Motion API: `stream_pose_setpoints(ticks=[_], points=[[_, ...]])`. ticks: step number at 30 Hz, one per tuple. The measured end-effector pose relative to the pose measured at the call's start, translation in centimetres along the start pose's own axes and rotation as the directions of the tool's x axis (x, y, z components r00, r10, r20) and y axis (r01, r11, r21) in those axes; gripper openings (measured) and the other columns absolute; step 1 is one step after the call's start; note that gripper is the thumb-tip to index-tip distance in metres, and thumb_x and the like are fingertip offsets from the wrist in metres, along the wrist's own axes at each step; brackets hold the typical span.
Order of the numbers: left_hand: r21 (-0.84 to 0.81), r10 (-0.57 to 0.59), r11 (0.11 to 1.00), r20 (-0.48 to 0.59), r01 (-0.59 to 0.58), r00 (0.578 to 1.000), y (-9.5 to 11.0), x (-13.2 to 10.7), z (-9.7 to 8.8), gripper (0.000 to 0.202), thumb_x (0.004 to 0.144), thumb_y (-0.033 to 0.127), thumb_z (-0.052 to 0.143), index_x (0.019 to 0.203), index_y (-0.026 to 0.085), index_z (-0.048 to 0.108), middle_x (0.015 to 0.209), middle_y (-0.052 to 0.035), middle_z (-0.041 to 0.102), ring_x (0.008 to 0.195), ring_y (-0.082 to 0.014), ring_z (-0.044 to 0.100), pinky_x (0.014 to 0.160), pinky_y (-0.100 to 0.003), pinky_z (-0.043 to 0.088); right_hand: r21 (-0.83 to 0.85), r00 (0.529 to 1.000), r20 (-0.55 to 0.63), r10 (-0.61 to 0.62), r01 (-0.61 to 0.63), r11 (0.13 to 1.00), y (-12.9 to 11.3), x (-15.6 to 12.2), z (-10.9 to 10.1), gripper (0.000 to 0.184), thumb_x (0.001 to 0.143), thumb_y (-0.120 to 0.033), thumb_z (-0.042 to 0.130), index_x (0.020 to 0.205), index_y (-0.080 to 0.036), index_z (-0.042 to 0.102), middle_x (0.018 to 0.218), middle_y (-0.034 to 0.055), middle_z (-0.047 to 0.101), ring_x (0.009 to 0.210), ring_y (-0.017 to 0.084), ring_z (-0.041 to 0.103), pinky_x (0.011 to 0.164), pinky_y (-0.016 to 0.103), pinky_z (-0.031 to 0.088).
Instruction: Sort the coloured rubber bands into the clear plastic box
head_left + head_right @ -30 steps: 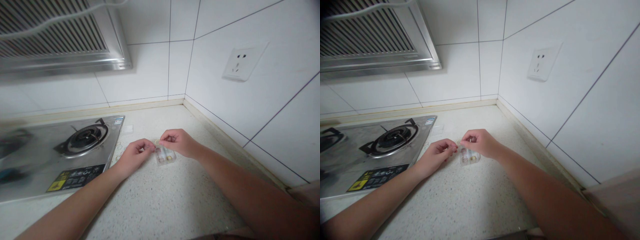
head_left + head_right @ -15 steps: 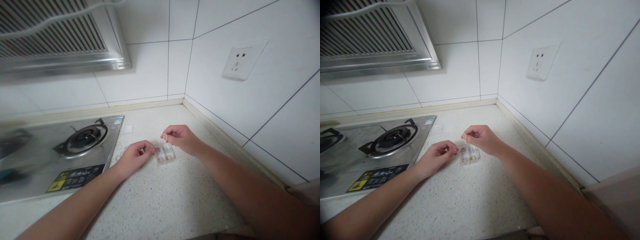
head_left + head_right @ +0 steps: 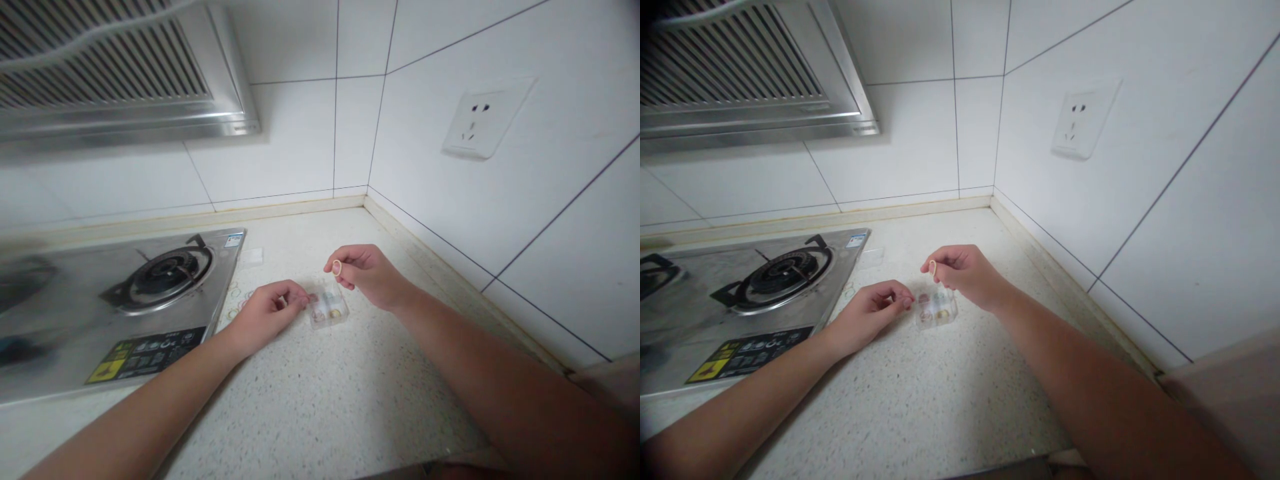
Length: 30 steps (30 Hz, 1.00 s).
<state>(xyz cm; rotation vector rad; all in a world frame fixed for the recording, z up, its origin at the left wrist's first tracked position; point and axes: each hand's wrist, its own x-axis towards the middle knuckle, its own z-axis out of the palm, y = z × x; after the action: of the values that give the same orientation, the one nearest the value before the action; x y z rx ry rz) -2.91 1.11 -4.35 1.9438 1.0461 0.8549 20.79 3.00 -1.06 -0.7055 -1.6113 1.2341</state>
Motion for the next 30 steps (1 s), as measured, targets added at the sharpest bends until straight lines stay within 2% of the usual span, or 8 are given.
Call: stream_pose_setpoints(ticks=[10, 15, 19, 25, 30], points=[[0.044, 0.009, 0.999, 0.015, -0.010, 1.000, -0.1, -0.1, 0.0, 0.028, 0.095, 0.043, 0.059, 0.092, 0.018, 0.071, 0.085, -0.0048, 0.068, 0.078, -0.0170, 0.059, 0.072, -0.028, 0.045, 0.066, 0.999, -0.009, -0.047, 0.048, 0.997, 0.3, 0.1, -0.5, 0.014, 0.086, -0.029, 0.067, 0.082, -0.016, 0.071, 0.053, -0.0061, 0.050, 0.048, 0.006, 0.038, 0.048, 0.023, 0.029], [0.063, -0.005, 0.998, 0.017, 0.004, 1.000, -0.1, -0.1, 0.0, 0.028, 0.095, 0.043, 0.059, 0.092, 0.018, 0.071, 0.084, -0.0042, 0.068, 0.076, -0.0162, 0.058, 0.072, -0.027, 0.045, 0.127, 0.999, -0.026, -0.024, 0.027, 0.992, -0.1, 0.1, -0.3, 0.009, 0.080, -0.020, 0.061, 0.072, -0.018, 0.064, 0.050, -0.0063, 0.049, 0.047, 0.007, 0.039, 0.048, 0.024, 0.028], [0.056, 0.001, 0.998, 0.016, -0.002, 1.000, 0.0, 0.0, 0.0, 0.029, 0.095, 0.044, 0.059, 0.092, 0.018, 0.071, 0.081, -0.0033, 0.066, 0.073, -0.0154, 0.056, 0.070, -0.027, 0.044, 0.177, 1.000, -0.027, -0.007, 0.012, 0.984, -0.4, 0.1, -0.2, 0.009, 0.077, -0.018, 0.058, 0.069, -0.018, 0.061, 0.049, -0.0064, 0.047, 0.046, 0.007, 0.039, 0.048, 0.024, 0.027], [0.056, -0.004, 0.998, 0.027, 0.002, 1.000, 0.2, -0.2, -0.1, 0.028, 0.094, 0.043, 0.058, 0.092, 0.018, 0.071, 0.083, -0.0042, 0.067, 0.076, -0.0164, 0.057, 0.073, -0.028, 0.044, 0.211, 0.999, -0.036, -0.011, 0.018, 0.977, -0.6, 0.2, -0.4, 0.009, 0.080, -0.020, 0.062, 0.072, -0.017, 0.064, 0.051, -0.0062, 0.048, 0.047, 0.007, 0.041, 0.048, 0.024, 0.028], [0.041, 0.001, 0.999, 0.030, -0.002, 1.000, 0.4, -0.1, -0.1, 0.029, 0.095, 0.043, 0.058, 0.091, 0.018, 0.071, 0.084, -0.0051, 0.068, 0.078, -0.0173, 0.059, 0.073, -0.029, 0.045, 0.168, 0.998, -0.048, -0.034, 0.042, 0.985, -0.8, 0.0, -0.5, 0.010, 0.084, -0.025, 0.065, 0.079, -0.017, 0.069, 0.054, -0.0057, 0.050, 0.048, 0.007, 0.042, 0.047, 0.023, 0.028]])
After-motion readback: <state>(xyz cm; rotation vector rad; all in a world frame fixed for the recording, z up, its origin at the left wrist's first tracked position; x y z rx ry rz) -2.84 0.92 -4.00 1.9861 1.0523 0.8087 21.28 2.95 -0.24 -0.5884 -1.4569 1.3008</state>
